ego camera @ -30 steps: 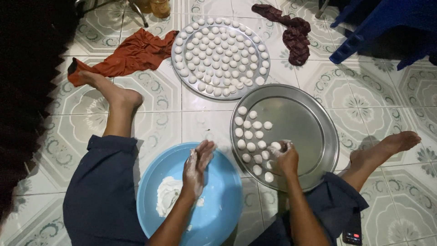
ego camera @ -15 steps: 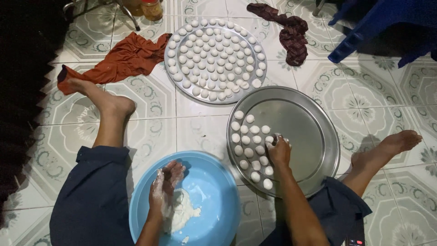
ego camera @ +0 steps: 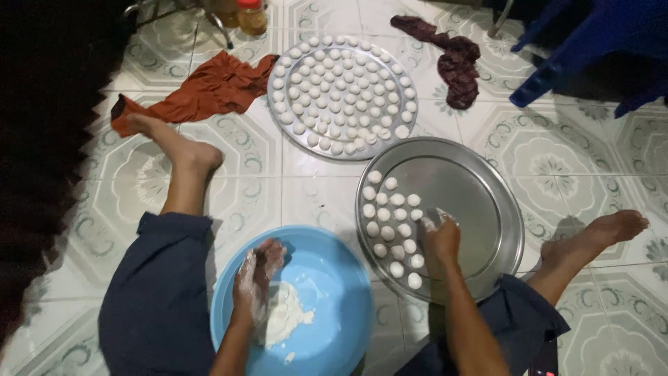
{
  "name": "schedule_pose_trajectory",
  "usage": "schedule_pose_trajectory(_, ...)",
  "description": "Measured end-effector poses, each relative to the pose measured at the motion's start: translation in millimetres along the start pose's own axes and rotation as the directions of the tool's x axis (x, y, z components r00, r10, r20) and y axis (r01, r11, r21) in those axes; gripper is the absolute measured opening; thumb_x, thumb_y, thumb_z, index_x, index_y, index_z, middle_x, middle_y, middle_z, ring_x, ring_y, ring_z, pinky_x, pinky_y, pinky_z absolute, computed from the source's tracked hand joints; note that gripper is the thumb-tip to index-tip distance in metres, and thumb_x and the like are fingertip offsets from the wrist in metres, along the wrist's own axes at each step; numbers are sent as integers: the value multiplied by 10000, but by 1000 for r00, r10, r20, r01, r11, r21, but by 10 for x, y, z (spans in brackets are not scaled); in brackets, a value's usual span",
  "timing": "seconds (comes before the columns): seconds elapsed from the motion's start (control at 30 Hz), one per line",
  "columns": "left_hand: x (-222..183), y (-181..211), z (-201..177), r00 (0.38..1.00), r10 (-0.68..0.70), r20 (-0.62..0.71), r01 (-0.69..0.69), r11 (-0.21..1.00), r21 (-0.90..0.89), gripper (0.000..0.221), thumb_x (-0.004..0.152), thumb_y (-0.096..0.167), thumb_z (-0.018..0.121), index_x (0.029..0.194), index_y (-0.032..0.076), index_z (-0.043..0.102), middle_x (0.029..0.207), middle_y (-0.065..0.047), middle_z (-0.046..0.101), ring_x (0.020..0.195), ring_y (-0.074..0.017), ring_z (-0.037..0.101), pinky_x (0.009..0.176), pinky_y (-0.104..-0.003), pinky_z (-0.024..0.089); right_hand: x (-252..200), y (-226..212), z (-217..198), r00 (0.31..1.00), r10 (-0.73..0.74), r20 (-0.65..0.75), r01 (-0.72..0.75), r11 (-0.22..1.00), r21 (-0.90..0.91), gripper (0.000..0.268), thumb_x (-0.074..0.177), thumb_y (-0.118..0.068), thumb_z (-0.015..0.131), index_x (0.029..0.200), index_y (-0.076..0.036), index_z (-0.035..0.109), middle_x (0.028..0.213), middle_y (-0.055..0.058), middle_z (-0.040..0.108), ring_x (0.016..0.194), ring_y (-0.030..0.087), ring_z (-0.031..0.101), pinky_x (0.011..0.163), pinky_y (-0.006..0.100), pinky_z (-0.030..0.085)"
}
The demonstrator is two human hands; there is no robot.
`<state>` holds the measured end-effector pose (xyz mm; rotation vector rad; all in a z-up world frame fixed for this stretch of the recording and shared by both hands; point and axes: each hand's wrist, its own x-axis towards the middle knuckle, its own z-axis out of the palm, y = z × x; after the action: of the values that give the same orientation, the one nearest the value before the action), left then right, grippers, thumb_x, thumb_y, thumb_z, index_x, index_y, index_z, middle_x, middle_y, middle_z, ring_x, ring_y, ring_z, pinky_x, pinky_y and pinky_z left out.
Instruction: The person is manually shaping small pieces of dough into balls by rolling them between their palms and arranging them on a metal tray.
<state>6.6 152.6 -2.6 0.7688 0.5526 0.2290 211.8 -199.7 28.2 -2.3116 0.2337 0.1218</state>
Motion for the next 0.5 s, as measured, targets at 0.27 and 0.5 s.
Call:
schedule_pose_trajectory(0.27, 134, 52, -126, 931, 307, -197, -186, 864, 467, 349, 1046, 265, 531, 1200, 39, 747, 1043, -114, 739, 943, -182, 658, 735, -276, 535, -1046, -289, 863, 847, -270, 458, 159, 951, 267, 465, 795, -224, 706, 1193, 12, 754, 1179, 235, 742, 1328, 444, 559, 1159, 470, 414)
schedule_pose_trajectory(0.5, 82, 20, -321, 971, 221, -94, -100, 727, 679, 318, 1043, 276, 599, 1281, 126, 748, 1185, -89, 774, 1163, -200, 708, 1019, -349, 533, -1771, -664, 1911, 444, -455, 772, 673, 738, 49, 700, 833, -297, 830, 1415, 2, 582, 1317, 294, 624, 1296, 458, 571, 1089, 511, 472)
